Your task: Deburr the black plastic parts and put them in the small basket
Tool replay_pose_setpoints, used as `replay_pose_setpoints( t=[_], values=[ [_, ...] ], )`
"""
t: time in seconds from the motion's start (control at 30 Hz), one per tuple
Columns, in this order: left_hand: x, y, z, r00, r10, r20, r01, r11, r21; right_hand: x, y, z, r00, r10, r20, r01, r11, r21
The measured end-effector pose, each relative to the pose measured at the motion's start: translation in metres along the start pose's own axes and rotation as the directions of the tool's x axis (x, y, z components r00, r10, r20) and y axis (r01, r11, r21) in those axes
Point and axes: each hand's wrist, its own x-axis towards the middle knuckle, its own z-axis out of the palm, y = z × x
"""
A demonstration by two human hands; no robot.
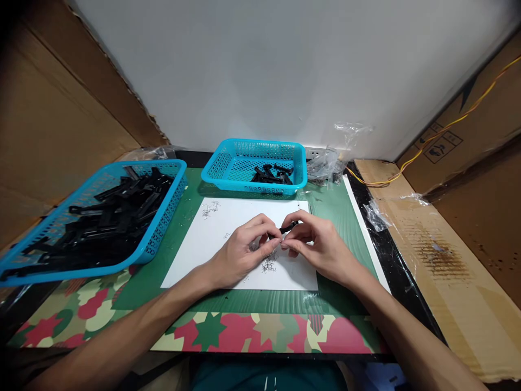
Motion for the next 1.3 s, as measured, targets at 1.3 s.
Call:
replay_pose_setpoints(
  t=[1.3],
  values=[
    [0.003, 0.0, 0.002, 0.987, -0.059, -0.152, 0.007, 0.946, -0.323, -0.004, -0.007, 0.016, 0.791, -0.582, -0.187, 0.383, 0.71, -0.591]
  ],
)
